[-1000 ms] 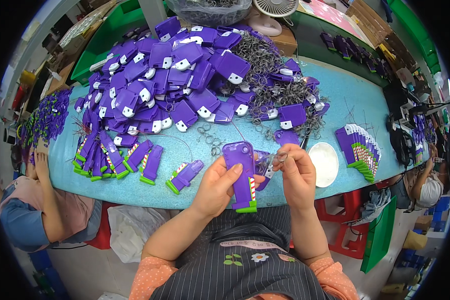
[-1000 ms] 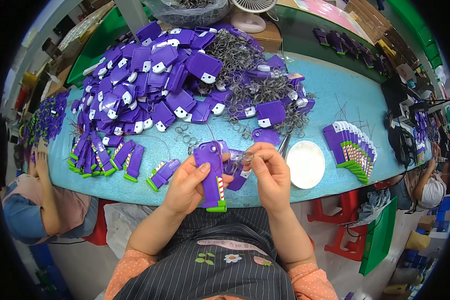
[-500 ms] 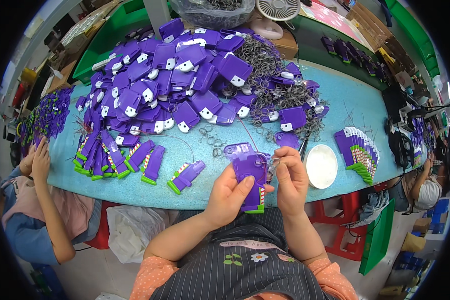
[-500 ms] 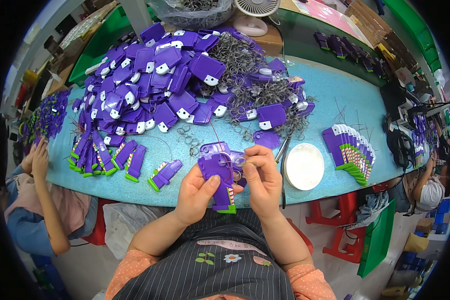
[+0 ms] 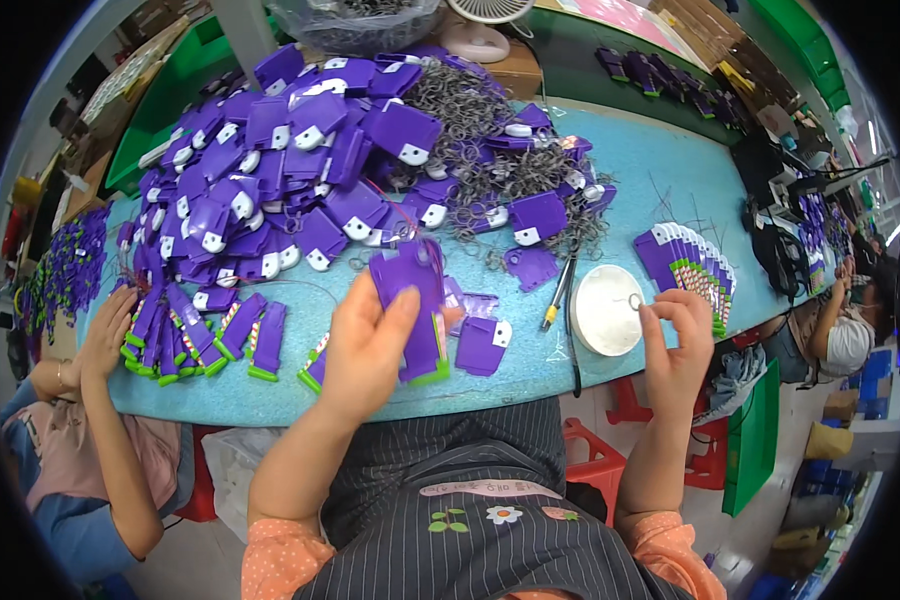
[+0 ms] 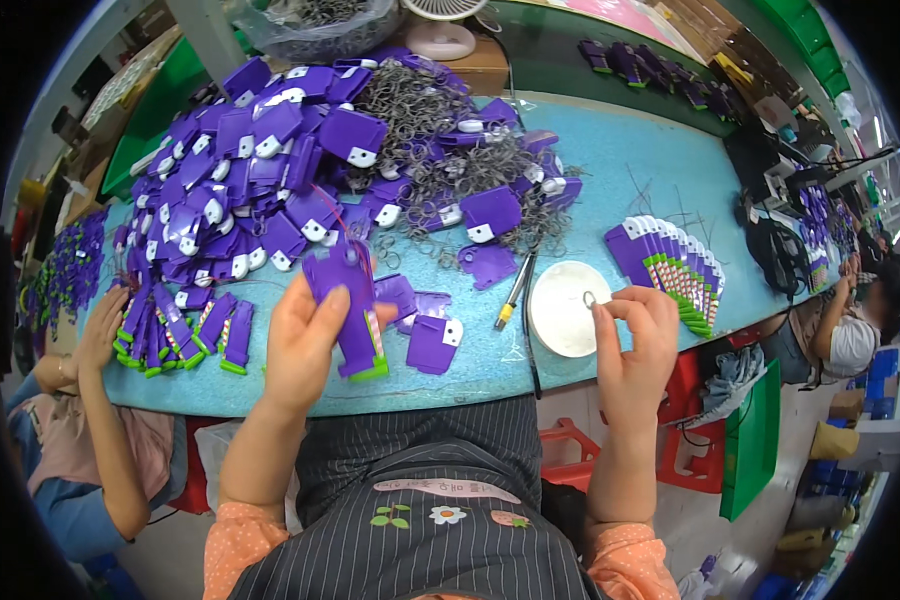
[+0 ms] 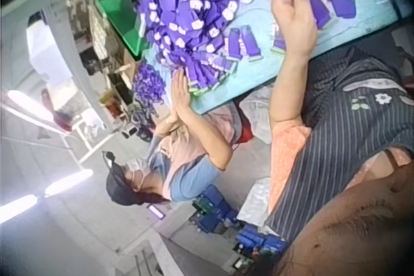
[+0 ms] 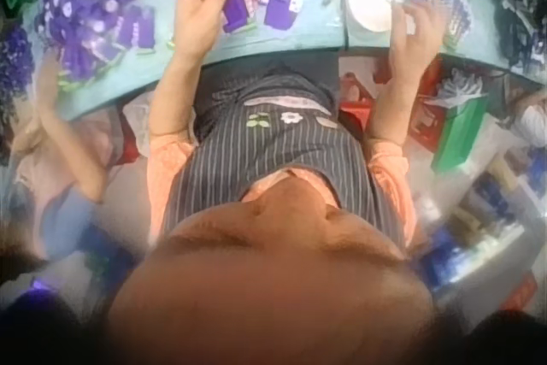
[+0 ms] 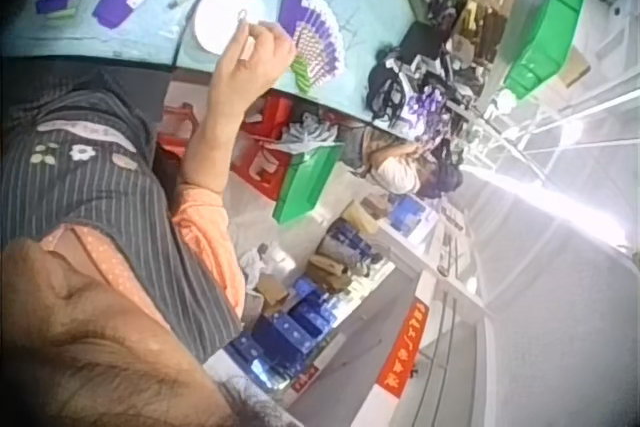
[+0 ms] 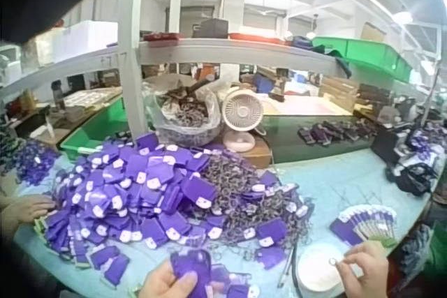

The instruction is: The person assembles purple plastic components by hand at a workstation. They pick up a purple plastic housing, insert a small white piece, and thread a thin wire through the assembly. The completed units are placed on the table alongside a large pile of similar parts.

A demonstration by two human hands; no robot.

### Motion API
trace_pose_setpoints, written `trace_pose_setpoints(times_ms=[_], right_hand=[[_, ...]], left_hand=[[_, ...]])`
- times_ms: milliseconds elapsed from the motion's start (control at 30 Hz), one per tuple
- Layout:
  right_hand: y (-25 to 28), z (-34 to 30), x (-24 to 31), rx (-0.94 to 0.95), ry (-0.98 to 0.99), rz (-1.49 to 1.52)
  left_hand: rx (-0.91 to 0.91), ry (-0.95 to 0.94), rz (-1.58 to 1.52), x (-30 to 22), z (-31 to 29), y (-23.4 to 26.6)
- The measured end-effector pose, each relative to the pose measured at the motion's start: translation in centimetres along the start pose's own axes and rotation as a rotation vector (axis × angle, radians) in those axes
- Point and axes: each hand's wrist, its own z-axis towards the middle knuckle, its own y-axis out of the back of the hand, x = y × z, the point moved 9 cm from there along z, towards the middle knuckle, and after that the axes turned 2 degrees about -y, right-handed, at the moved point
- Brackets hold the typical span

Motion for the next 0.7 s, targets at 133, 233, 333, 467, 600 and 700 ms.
trace_pose_setpoints(times_ms=[133, 233, 333, 467, 600, 700], right_hand=[[-3.2, -1.3, -1.8, 0.134, 0.023, 0.003], [-3.4, -1.5, -2.0, 0.113, -0.005, 0.049], [-0.9, -1.4, -1.5, 0.018, -0.125, 0.185], [-1.6, -2.8, 0.3, 0.115, -0.3, 0.739], [-5.2, -4.8, 5.6, 0.357, -0.295, 1.065], [-7.2, -6.0, 7.6, 0.477, -0.25, 1.161]], left_hand=[[0.205, 0.258, -0.133, 2.8, -4.3, -3.3], [0.294, 0.367, -0.19, 4.2, -6.7, -4.0], [0.276, 0.332, -0.264, 4.2, -8.0, -3.6], [0.254, 0.303, -0.295, 4.1, -8.5, -4.1], [0.262, 0.292, -0.291, 3.4, -8.5, -5.2], [0.242, 0.274, -0.258, 2.9, -8.9, -5.1]])
